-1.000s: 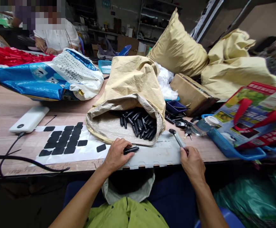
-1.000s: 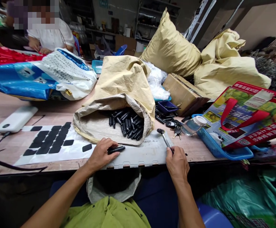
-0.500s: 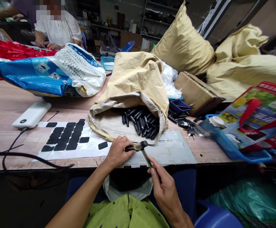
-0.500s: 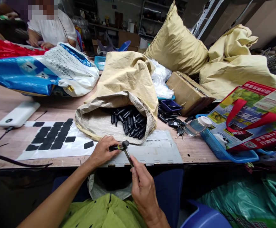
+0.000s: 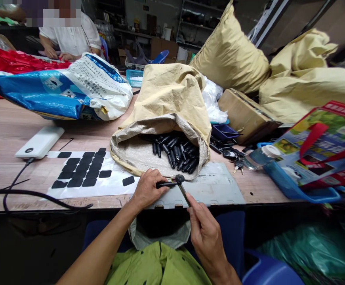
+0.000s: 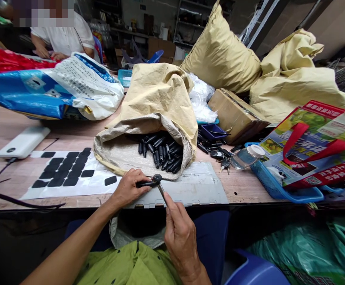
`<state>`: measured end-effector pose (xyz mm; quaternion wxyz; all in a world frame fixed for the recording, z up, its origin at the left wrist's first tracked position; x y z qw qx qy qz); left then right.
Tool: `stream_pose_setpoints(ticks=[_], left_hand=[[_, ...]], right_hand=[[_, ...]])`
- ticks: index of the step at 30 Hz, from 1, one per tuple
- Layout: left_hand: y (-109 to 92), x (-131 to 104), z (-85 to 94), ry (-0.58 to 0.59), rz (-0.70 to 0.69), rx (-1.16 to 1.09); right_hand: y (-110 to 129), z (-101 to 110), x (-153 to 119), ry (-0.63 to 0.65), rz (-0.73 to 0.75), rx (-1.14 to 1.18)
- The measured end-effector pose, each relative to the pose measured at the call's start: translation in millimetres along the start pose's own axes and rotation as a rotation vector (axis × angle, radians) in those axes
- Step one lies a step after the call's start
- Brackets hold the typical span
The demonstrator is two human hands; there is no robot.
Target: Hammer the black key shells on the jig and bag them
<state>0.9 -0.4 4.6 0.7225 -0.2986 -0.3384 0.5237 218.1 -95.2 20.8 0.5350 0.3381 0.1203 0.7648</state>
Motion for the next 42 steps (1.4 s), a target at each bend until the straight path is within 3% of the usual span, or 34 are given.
stream_pose_setpoints(ticks=[6, 11, 17, 22, 28, 32, 37, 42], left_hand=[[1, -1, -0.3, -0.007, -0.008, 0.008], [-3, -2, 3.2, 0.004, -0.005, -0.002], [-8, -3, 5.5, 0.025, -0.007, 0.007], [-7, -3, 6.1, 0.029, -0.007, 0.011], [-8, -3, 7.4, 0.060, -0.001, 0.002], [-8, -3, 7.1, 0.069, 0.002, -0.003], [-7, -4, 5.2, 0.096, -0.007, 0.032], [-6, -4, 6.1, 0.094, -0.045, 0.063]], right_hand=[[-6, 1, -3, 0.024, -0.022, -0.007], [-22, 13, 0, -0.151, -0.124, -0.052], [-67, 38, 0, -0.293, -0.388, -0.248], [-95, 48, 4, -0.278, -0.525, -0.337], [-100, 48, 20, -0.246, -0.605, -0.441], [-97, 43, 26, -0.240, -0.596, -0.527], [-92, 39, 24, -0.252, -0.485, -0.655], [-92, 41, 32, -0.180, -0.459, -0.762]])
Point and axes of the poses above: each hand's wrist, its own x-axis towards the middle knuckle, its own z-axis out of the back of the hand, y = z × x, the point moved 1 cm from there along x, towards the middle knuckle, and after that the axes turned 6 degrees about -x, right-handed, at the moved point
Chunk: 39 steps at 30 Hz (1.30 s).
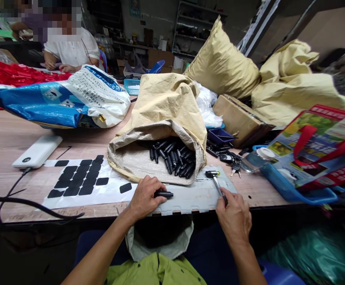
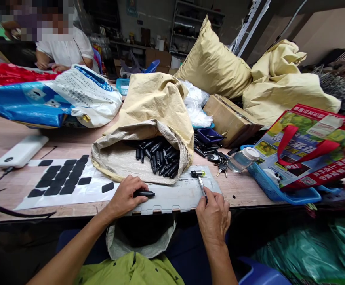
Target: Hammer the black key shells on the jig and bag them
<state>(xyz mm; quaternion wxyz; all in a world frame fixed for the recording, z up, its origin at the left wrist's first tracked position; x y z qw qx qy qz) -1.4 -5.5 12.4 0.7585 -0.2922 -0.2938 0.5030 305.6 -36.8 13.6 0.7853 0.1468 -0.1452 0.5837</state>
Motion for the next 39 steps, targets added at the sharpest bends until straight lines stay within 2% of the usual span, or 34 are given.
stream_pose_setpoints(ticks=[4, 6, 9, 11, 15, 16, 18, 20, 23, 25, 26, 27, 30, 32, 33, 35, 39], left_hand=[[-23, -19, 0.7, 0.061, -0.136, -0.085], [-40, -38, -6.0, 0.186, -0.190, -0.195], [-50, -68, -29.4, 0.420, -0.143, -0.265], [-39, -83, -50.7, 0.474, 0.002, -0.228], [10, -95, -85.4, 0.425, 0.467, -0.020], [20, -96, -89.3, 0.415, 0.527, 0.038], [28, -97, -89.5, 0.386, 0.537, 0.085], [19, -94, -80.4, 0.377, 0.442, 0.039], [-19, -75, -53.2, 0.443, 0.283, -0.137], [-42, -49, -29.7, 0.450, 0.238, -0.307], [-48, -33, -17.1, 0.382, 0.214, -0.354], [-48, -15, -4.6, 0.265, 0.204, -0.358], [-24, 40, 27.3, -0.180, 0.340, -0.173], [3, 70, 40.4, -0.392, 0.421, -0.011], [15, 82, 44.2, -0.436, 0.462, 0.052], [32, 98, 47.3, -0.415, 0.513, 0.144], [37, 104, 47.2, -0.292, 0.603, 0.213]], right_hand=[[9, -6, 11, -0.002, 0.020, -0.074], [13, -9, 12, -0.028, 0.041, -0.146], [15, -12, 11, -0.042, 0.079, -0.193], [14, -12, 10, -0.048, 0.090, -0.195], [12, -12, 8, -0.059, 0.100, -0.188], [12, -12, 8, -0.062, 0.103, -0.186], [12, -12, 8, -0.068, 0.110, -0.184], [12, -12, 9, -0.071, 0.115, -0.185], [12, -12, 9, -0.065, 0.114, -0.191], [11, -13, 9, -0.062, 0.113, -0.192], [11, -13, 9, -0.061, 0.114, -0.192], [11, -14, 9, -0.062, 0.115, -0.192], [10, -15, 8, -0.062, 0.119, -0.196], [9, -16, 8, -0.057, 0.121, -0.198], [9, -16, 8, -0.053, 0.120, -0.198], [8, -15, 8, -0.046, 0.117, -0.198], [8, -15, 9, -0.041, 0.108, -0.199]])
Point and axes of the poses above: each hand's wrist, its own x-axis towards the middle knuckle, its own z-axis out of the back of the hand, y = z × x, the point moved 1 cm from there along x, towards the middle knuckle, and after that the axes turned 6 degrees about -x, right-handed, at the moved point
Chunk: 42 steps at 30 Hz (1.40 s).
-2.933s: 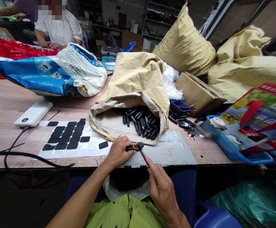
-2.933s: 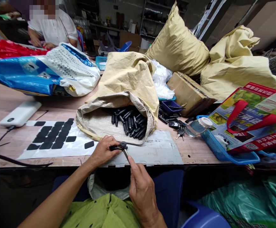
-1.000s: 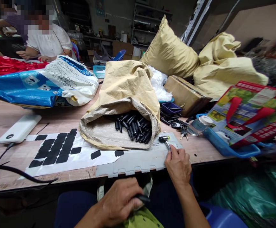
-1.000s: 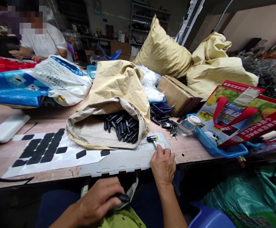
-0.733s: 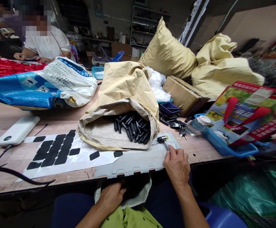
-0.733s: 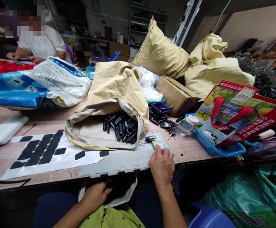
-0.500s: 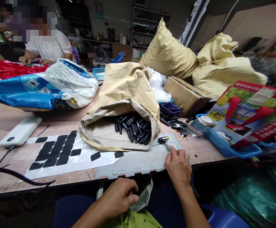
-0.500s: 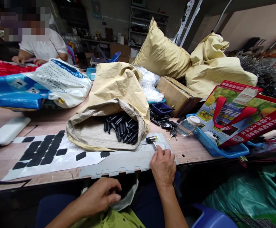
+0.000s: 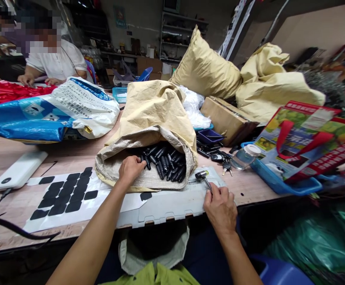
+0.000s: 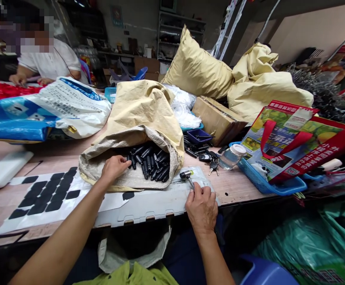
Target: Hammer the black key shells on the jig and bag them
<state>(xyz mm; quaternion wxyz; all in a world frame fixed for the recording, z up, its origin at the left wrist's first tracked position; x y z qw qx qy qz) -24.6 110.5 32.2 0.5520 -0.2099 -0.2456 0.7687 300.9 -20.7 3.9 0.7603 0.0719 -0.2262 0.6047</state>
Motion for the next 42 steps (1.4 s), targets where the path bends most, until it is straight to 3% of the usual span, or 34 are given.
stream_pose_setpoints(ticks=[4, 7, 10, 13, 16, 20, 24, 28, 31, 36, 42], left_hand=[[1, -13, 7.8, 0.062, 0.074, 0.070], [5, -31, 16.0, 0.026, 0.038, 0.108], [4, -58, 19.9, 0.009, -0.162, 0.000], [1, -90, 12.5, 0.194, -0.431, -0.182], [2, -109, -3.2, 0.323, -0.579, -0.254], [14, -111, -20.3, 0.318, -0.614, -0.325], [21, -109, -23.7, 0.290, -0.660, -0.386], [20, -110, -21.8, 0.272, -0.664, -0.394], [19, -110, -21.1, 0.285, -0.652, -0.399], [19, -108, -19.7, 0.330, -0.609, -0.417], [17, -108, -20.4, 0.335, -0.577, -0.419]], right_hand=[[0, 0, 0, 0.010, -0.008, 0.000], [0, 0, 0, 0.018, -0.007, 0.001], [1, 0, 0, 0.013, -0.002, 0.007], [1, 0, -1, 0.010, -0.015, 0.016], [1, 1, -2, 0.007, -0.042, 0.037], [1, 0, -2, 0.007, -0.055, 0.064], [-3, -5, -2, 0.006, -0.073, 0.104], [-8, -1, -4, -0.087, -0.152, 0.383], [-6, 19, -10, -0.121, -0.172, 0.649], [22, 58, -28, 0.070, 0.038, 0.988], [56, 69, -47, 0.172, 0.317, 1.044]])
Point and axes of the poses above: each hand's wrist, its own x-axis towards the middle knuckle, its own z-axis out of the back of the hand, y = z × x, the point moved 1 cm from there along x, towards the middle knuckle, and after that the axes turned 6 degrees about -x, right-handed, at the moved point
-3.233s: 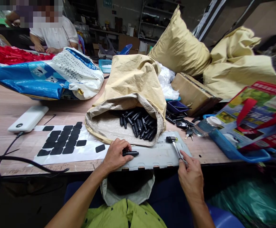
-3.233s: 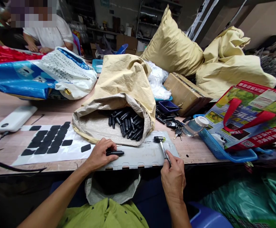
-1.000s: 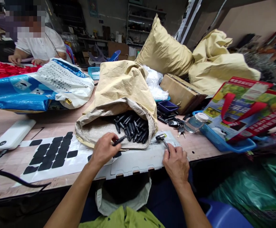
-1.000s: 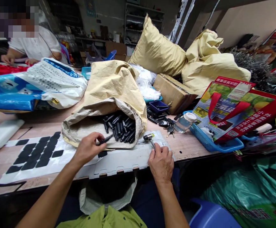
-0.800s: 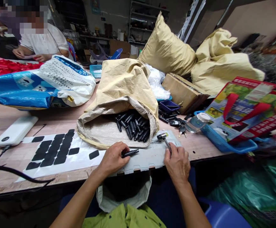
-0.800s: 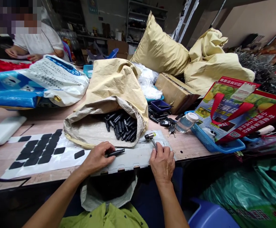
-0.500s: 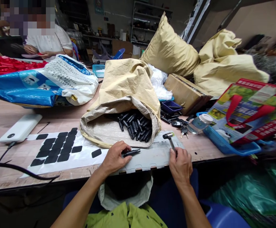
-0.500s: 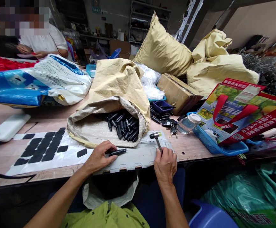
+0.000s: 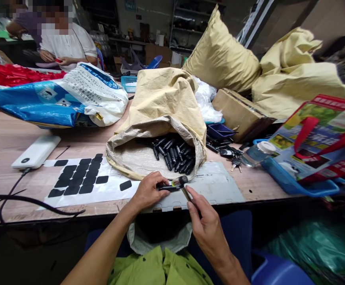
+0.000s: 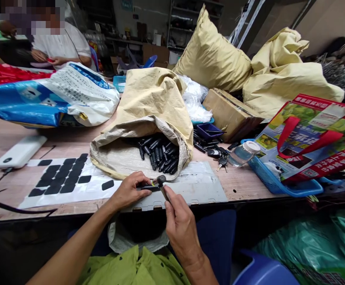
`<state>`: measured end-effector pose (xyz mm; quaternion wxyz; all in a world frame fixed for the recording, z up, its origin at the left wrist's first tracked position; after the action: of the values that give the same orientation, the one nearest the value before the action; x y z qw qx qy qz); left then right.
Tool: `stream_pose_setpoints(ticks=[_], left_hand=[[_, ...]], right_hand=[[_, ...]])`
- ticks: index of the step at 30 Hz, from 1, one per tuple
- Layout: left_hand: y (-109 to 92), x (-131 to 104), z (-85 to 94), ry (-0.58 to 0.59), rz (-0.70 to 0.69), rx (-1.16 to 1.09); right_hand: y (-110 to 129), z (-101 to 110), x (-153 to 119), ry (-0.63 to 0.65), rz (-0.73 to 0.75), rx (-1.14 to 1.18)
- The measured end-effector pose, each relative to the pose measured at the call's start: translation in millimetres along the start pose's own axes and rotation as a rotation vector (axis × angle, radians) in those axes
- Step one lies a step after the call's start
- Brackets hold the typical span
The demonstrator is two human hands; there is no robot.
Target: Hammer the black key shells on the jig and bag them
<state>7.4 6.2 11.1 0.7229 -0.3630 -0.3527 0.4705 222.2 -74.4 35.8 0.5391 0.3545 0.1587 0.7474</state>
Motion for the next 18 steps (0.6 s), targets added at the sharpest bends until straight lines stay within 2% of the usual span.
stream_pose_setpoints(ticks=[2, 7, 12, 18], left_hand=[[1, 1, -0.8, 0.000, 0.007, 0.005], [1, 2, -1.6, 0.000, 0.009, 0.006], [0, 1, -2.3, -0.019, -0.007, 0.010], [1, 1, -3.1, -0.023, -0.010, 0.013]], right_hand=[[4, -4, -1, 0.044, 0.016, -0.019], [15, -11, 0, 0.019, 0.031, -0.116], [18, -15, -1, 0.126, 0.014, -0.245], [11, -6, -2, 0.017, -0.030, -0.225]])
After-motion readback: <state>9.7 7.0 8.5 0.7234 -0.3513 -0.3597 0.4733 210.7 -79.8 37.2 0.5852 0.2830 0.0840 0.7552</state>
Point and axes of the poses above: each hand's wrist, its own x-axis towards the middle knuckle, its own z-axis out of the back of the hand, y = z × x, the point moved 1 cm from there along x, towards the middle knuckle, and after that the axes turned 6 degrees about -x, right-handed, at the moved point
